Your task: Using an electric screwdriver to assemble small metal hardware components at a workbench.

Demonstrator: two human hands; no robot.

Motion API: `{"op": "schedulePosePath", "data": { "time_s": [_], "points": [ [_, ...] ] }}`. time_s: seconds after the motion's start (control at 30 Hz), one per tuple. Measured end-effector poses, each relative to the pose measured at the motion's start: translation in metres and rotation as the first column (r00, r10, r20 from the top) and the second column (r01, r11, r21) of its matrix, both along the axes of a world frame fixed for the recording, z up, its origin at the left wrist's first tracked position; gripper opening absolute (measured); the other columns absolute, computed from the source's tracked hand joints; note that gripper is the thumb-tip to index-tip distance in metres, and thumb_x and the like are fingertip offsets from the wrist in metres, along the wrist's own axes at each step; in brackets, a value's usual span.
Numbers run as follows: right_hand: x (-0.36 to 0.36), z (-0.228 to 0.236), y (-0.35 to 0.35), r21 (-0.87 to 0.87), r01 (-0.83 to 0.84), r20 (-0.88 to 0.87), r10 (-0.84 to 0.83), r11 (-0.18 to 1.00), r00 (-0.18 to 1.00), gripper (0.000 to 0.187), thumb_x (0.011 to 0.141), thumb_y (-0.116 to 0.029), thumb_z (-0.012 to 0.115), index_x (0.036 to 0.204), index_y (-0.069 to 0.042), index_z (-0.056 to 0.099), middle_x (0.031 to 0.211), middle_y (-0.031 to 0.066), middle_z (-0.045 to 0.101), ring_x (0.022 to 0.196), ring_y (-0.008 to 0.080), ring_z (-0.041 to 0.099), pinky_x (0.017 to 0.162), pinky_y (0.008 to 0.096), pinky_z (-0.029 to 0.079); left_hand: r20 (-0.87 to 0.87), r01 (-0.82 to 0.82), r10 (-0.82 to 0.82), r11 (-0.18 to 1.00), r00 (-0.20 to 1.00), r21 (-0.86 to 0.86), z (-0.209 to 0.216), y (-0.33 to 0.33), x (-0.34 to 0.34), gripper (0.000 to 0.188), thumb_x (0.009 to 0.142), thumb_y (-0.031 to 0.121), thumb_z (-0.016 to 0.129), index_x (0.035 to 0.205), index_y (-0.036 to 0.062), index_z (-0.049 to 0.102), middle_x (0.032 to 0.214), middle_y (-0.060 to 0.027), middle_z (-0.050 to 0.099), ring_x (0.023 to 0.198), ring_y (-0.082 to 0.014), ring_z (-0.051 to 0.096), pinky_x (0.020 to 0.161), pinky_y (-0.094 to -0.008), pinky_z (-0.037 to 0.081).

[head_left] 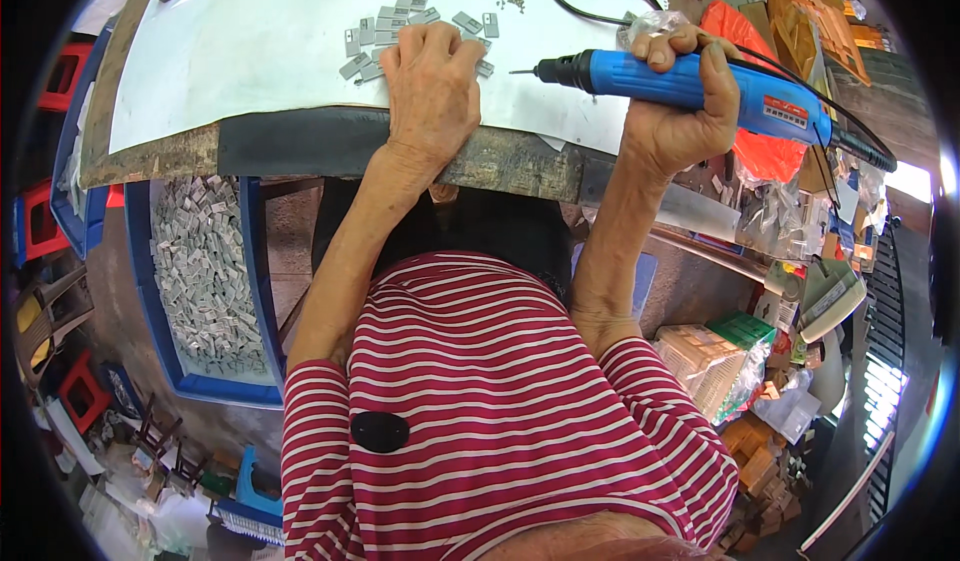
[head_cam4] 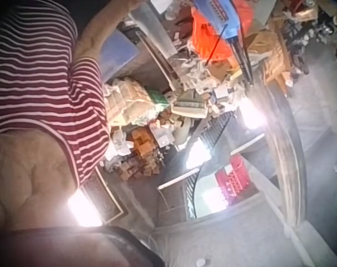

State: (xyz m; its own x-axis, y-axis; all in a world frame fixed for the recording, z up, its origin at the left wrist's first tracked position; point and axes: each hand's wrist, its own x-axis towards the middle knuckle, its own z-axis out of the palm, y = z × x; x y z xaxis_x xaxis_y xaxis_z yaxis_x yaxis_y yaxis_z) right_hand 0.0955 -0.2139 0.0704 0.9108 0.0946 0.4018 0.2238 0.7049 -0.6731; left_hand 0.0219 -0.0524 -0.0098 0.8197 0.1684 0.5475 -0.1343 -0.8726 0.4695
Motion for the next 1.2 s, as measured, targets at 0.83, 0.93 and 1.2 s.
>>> {"op": "schedulePosePath", "data": {
  "time_s": [0.83,0.93,1.2],
  "points": [
    [-0.010,0.008,0.043,-0.260,-0.091,0.140,0.130,0.961,0.981,0.012,0.080,-0.003,0.051,0.090,0.003,0.054,0.077,0.0142,0.056,0.059,0.0189,0.053,0.063,0.0389,0.045,-0.038,0.064,-0.067,0.995,0.997,-0.079,-0.007,0.006,-0.018,0.015,0.068,0.003,0.063,0.081,0.0050,0.056,0.083,-0.0086,0.051,0.082,-0.0260,0.047,0.072,-0.0379,0.036],
    [-0.012,0.008,0.050,-0.285,-0.061,0.178,0.115,0.957,0.977,0.012,0.079,-0.001,0.052,0.090,0.003,0.054,0.074,0.0144,0.057,0.057,0.0192,0.053,0.062,0.0386,0.045,-0.027,0.082,-0.086,0.989,0.996,-0.120,-0.008,0.006,-0.017,0.015,0.067,0.002,0.063,0.081,0.0045,0.057,0.082,-0.0089,0.051,0.083,-0.0263,0.047,0.072,-0.0377,0.037],
    [-0.027,0.018,0.067,-0.351,0.017,0.106,0.022,0.936,0.994,0.021,0.074,-0.001,0.063,0.092,0.001,0.052,0.069,0.0087,0.057,0.057,0.0159,0.056,0.057,0.0286,0.048,0.009,0.072,-0.071,0.985,0.997,-0.159,-0.007,0.007,-0.016,0.008,0.072,0.001,0.061,0.080,0.0027,0.057,0.077,-0.0099,0.053,0.076,-0.0282,0.049,0.070,-0.0384,0.039]
  ]
}}
